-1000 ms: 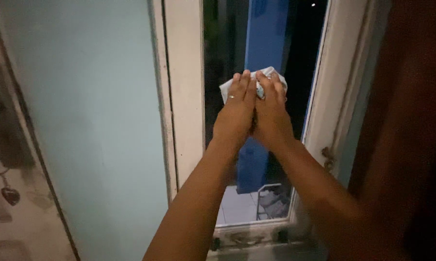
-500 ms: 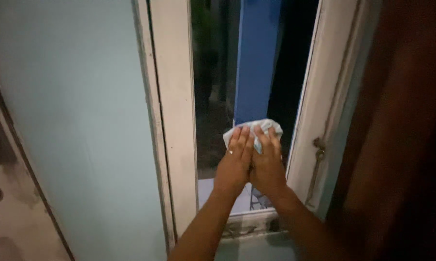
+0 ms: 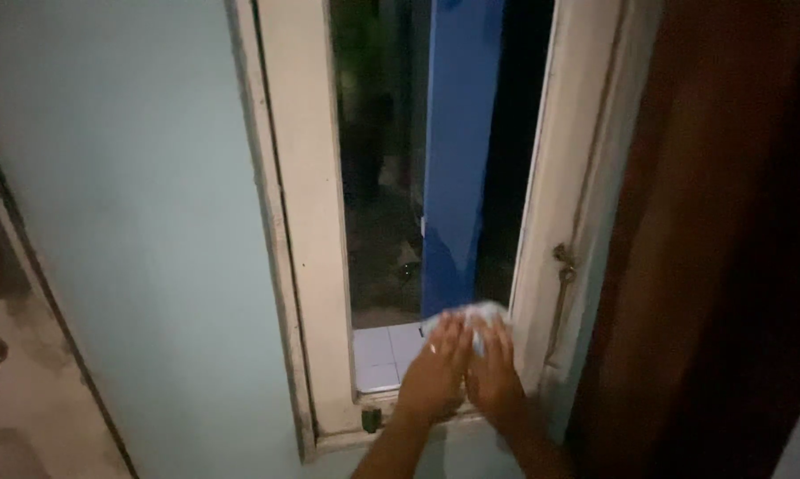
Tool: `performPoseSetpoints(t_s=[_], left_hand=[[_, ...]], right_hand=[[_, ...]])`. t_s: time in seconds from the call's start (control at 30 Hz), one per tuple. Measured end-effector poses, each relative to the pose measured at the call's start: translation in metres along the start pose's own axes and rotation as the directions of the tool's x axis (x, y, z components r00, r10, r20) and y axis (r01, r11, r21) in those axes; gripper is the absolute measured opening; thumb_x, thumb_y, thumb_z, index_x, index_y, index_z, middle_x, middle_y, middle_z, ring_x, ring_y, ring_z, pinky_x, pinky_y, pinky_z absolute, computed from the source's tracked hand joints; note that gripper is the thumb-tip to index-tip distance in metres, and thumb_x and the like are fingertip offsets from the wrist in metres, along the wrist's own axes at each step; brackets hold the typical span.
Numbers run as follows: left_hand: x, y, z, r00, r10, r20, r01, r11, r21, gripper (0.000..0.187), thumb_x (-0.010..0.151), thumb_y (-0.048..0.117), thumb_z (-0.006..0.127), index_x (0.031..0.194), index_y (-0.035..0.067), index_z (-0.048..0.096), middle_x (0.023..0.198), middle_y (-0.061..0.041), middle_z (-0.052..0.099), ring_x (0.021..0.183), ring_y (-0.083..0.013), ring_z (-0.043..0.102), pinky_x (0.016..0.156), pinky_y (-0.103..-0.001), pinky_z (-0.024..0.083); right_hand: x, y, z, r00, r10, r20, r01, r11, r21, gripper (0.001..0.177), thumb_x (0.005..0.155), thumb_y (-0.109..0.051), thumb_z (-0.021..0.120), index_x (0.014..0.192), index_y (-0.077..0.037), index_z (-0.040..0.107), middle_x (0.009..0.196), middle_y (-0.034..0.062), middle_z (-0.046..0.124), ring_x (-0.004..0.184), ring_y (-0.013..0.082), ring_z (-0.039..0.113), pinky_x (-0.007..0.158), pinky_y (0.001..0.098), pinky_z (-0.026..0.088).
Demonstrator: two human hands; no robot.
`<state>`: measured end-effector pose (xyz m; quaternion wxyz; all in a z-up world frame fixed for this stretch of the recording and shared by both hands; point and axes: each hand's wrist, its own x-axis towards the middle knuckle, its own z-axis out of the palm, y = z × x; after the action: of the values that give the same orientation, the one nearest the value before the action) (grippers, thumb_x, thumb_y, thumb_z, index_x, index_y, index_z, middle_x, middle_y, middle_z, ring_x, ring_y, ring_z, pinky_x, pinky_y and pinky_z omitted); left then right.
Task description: Wiping a glass window with a cloth.
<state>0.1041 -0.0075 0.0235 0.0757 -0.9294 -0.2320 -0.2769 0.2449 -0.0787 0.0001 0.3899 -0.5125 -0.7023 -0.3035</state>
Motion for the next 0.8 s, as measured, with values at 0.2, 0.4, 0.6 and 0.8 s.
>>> performPoseSetpoints(t_s=[0.2,0.4,0.6,0.8], left_hand=[[0.120,-0.016,-0.158,0.815,0.127,-0.566,0.011,0.972,0.235,0.075,0.095,0.000,0.054,0.163,-0.002,0.020,0.169,-0.024,0.021,0.156,-0.0412,0.025,0.121,-0.045,0.041],[0.172,-0.011,-0.240,0.903,-0.073,-0.423,0.126,0.987,0.098,0.076,0.092,0.000,0.052,0.159,0.000,0.017,0.168,-0.022,0.017,0.156,-0.0347,0.021,0.111,-0.037,0.046],[0.169,-0.021,-0.205,0.860,0.034,-0.509,0.135,0.947,0.292,0.075,0.093,0.000,0.053,0.159,-0.005,0.018,0.167,-0.025,0.019,0.156,-0.0352,0.021,0.119,-0.035,0.040],[0.163,-0.022,-0.193,0.839,0.073,-0.539,0.092,0.958,0.273,0.075,0.093,0.000,0.053,0.159,-0.005,0.019,0.168,-0.025,0.019,0.158,-0.0363,0.021,0.121,-0.037,0.039]], right_hand=[[0.205,0.018,-0.080,0.963,-0.150,-0.224,0.121,0.983,-0.137,0.085,0.081,-0.016,0.077,0.155,-0.001,0.039,0.158,0.0293,0.032,0.147,0.0548,0.025,0.120,0.0661,0.020],[0.276,0.001,-0.125,0.970,-0.132,-0.203,0.101,0.982,-0.158,0.100,0.076,-0.029,0.089,0.158,-0.008,0.036,0.159,0.0253,0.025,0.147,0.0547,0.017,0.121,0.0691,0.018],[0.259,0.010,-0.108,0.969,-0.124,-0.216,0.071,0.969,-0.235,0.104,0.075,-0.022,0.091,0.164,-0.012,0.037,0.167,0.0191,0.023,0.154,0.0522,0.014,0.125,0.0662,0.020],[0.249,0.008,-0.107,0.966,-0.115,-0.232,0.055,0.966,-0.251,0.097,0.075,-0.021,0.089,0.160,-0.013,0.042,0.164,0.0185,0.029,0.153,0.0510,0.019,0.126,0.0647,0.020]])
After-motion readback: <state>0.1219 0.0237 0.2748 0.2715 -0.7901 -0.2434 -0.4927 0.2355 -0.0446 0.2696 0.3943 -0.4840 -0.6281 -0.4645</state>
